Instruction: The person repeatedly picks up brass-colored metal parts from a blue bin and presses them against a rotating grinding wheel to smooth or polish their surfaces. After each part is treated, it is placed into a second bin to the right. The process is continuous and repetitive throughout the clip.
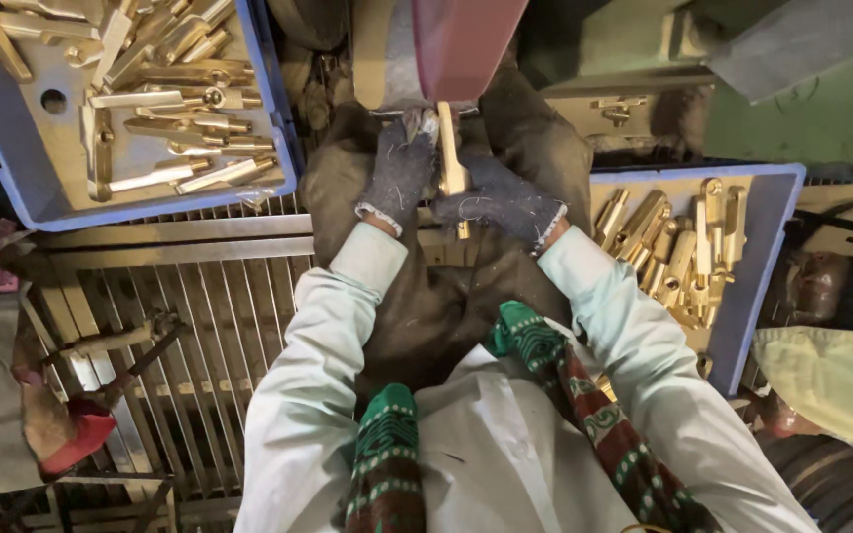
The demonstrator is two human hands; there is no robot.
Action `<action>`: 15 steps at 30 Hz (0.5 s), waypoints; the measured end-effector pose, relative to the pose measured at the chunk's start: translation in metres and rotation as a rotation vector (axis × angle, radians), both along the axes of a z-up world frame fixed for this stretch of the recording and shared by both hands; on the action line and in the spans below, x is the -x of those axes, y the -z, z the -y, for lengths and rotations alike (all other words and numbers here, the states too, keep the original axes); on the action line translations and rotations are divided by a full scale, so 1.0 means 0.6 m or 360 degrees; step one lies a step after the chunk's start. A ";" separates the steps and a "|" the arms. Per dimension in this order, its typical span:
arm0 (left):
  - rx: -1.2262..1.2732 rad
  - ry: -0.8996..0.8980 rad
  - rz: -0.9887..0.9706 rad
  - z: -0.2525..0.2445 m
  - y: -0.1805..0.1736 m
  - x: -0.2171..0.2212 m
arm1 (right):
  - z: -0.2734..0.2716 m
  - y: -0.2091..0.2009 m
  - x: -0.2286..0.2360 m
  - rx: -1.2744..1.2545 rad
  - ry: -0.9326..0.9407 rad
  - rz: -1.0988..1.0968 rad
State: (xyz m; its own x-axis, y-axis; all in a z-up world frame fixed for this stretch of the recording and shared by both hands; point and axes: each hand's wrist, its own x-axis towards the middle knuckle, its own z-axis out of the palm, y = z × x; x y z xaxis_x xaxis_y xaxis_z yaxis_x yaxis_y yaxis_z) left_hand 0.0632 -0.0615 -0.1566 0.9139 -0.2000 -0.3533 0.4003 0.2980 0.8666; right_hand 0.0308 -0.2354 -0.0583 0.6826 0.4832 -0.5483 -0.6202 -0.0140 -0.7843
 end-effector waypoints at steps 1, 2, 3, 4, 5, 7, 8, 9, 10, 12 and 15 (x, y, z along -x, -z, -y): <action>0.0062 -0.0051 -0.0077 0.005 0.020 -0.005 | -0.004 -0.006 -0.010 -0.0049 0.0050 -0.0095; -0.0055 -0.0042 -0.0063 0.009 0.041 -0.010 | -0.007 -0.012 -0.021 -0.0098 0.0099 -0.0190; -0.0176 -0.0030 -0.0058 0.009 0.064 -0.008 | -0.011 -0.016 -0.028 -0.0151 0.0152 -0.0294; -0.0296 -0.0018 -0.0052 0.008 0.087 -0.006 | -0.015 -0.020 -0.035 -0.0191 0.0216 -0.0388; -0.0830 0.0046 0.0367 0.008 0.108 -0.015 | -0.017 -0.022 -0.048 -0.0228 0.0283 -0.0469; -0.1879 0.0187 0.1214 0.010 0.136 -0.026 | -0.016 -0.025 -0.064 0.0096 0.0220 0.0380; -0.1976 0.0256 0.1260 0.010 0.140 -0.026 | -0.011 -0.026 -0.068 0.0459 0.0066 0.1303; -0.2072 0.0328 0.1302 0.008 0.134 -0.020 | -0.007 -0.027 -0.064 0.0825 -0.0119 0.2215; -0.2167 0.0401 0.1345 0.006 0.119 -0.015 | -0.008 -0.028 -0.050 0.0392 0.0100 0.1293; -0.0771 0.0092 0.0296 0.003 0.059 -0.014 | -0.003 -0.035 -0.036 -0.0477 0.0435 -0.0534; -0.0079 0.0172 0.0017 -0.023 -0.069 0.034 | 0.015 -0.054 0.030 -0.0052 -0.0026 0.0070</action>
State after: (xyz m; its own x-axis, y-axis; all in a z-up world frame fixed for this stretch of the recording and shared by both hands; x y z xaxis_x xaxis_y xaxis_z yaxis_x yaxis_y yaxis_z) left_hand 0.0431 -0.0476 -0.1149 0.8917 -0.2797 -0.3558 0.4184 0.2101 0.8836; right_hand 0.0128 -0.2444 -0.0257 0.6973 0.5117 -0.5019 -0.5852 0.0022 -0.8109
